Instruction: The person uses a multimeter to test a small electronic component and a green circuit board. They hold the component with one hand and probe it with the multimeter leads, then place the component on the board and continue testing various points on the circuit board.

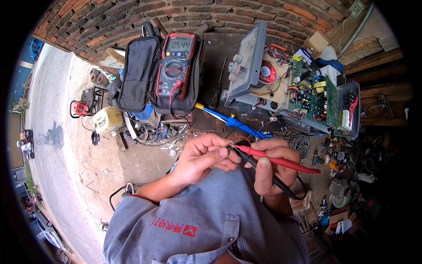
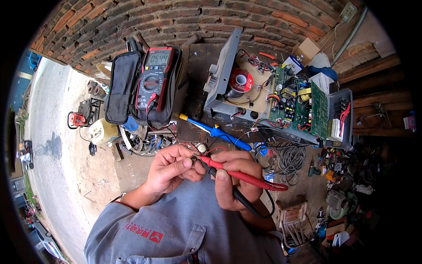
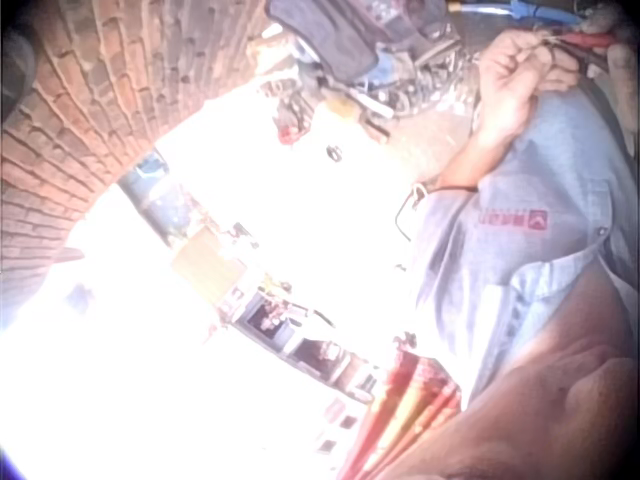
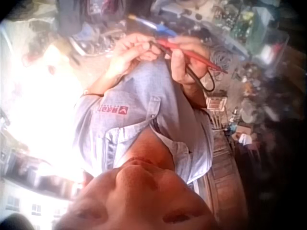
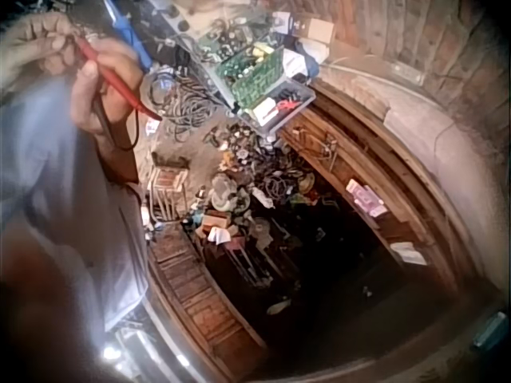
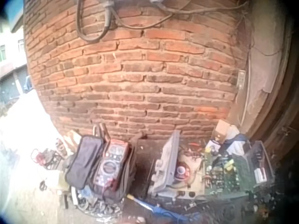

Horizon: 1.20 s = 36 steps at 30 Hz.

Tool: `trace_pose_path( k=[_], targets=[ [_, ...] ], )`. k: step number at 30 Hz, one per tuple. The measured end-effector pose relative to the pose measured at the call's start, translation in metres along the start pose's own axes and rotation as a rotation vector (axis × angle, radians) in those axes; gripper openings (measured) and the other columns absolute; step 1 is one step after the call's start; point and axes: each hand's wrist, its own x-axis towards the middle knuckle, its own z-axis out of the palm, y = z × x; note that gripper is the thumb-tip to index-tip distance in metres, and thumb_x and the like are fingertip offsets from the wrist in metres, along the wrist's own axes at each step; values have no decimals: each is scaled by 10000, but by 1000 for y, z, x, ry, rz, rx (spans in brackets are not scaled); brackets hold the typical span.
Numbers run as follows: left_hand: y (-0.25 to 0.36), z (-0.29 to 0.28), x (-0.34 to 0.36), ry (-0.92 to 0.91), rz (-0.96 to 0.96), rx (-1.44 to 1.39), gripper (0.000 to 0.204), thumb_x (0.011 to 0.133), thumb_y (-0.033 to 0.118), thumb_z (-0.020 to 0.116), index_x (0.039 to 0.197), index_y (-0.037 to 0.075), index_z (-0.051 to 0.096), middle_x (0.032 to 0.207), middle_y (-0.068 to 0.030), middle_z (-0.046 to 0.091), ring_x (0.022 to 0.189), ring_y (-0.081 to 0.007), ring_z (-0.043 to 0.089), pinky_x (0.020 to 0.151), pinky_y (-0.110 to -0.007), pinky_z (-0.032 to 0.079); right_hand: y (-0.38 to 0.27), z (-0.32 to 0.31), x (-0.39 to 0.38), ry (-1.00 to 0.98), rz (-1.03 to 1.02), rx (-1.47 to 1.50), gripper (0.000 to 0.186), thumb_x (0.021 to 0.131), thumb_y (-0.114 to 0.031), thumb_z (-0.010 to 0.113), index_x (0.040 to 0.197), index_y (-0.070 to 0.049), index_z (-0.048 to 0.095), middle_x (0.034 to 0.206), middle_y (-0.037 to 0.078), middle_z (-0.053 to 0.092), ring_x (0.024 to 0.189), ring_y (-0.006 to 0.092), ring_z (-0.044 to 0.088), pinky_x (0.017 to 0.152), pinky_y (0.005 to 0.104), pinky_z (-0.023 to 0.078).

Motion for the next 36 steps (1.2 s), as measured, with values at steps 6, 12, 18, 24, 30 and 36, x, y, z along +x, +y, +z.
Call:
trace_pose_path(
  k=[6,12,18,24,30,36],
  targets=[
    [0,2,0,31,4,-1,176,915,72,489,1056,-25,527,923,-186,645,787,-213,666,705,-304,556,0,0,1,-1,-26,-10,210,830,10,532,989,22,396,911,238,554,649,161,550,539,231,487],
    [1,1,1,13,8,3,177,916,78,496,1064,-13,531,934,-177,648,807,-212,664,714,-306,551,0,0,6,-21,-70,-27,213,828,20,530,991,32,393,913,239,549,671,173,557,559,245,493],
    [2,1,2,-17,5,-13,177,918,85,502,1068,-5,527,956,-170,646,840,-212,658,738,-307,542,-1,0,5,4,-51,9,209,838,3,527,991,37,388,919,242,546,671,166,557,560,241,493],
    [-3,2,6,-27,121,-9,170,902,15,501,1068,-23,509,986,-170,630,889,-219,642,787,-312,530,-5,-4,6,108,61,114,169,879,-41,479,990,31,374,931,243,537,645,157,556,515,238,498],
    [-8,3,6,26,300,183,193,877,-53,511,1069,-39,500,1014,-158,621,923,-211,629,828,-316,518,-4,-5,7,261,386,468,180,903,-75,447,1028,27,368,934,241,521,580,172,554,419,249,497],
    [-9,6,4,66,351,260,221,853,-74,532,1070,-39,508,1009,-157,618,903,-210,630,819,-317,517,4,-7,3,300,496,628,176,893,-51,400,1053,16,377,941,252,529,494,181,534,389,267,480]
  ],
)
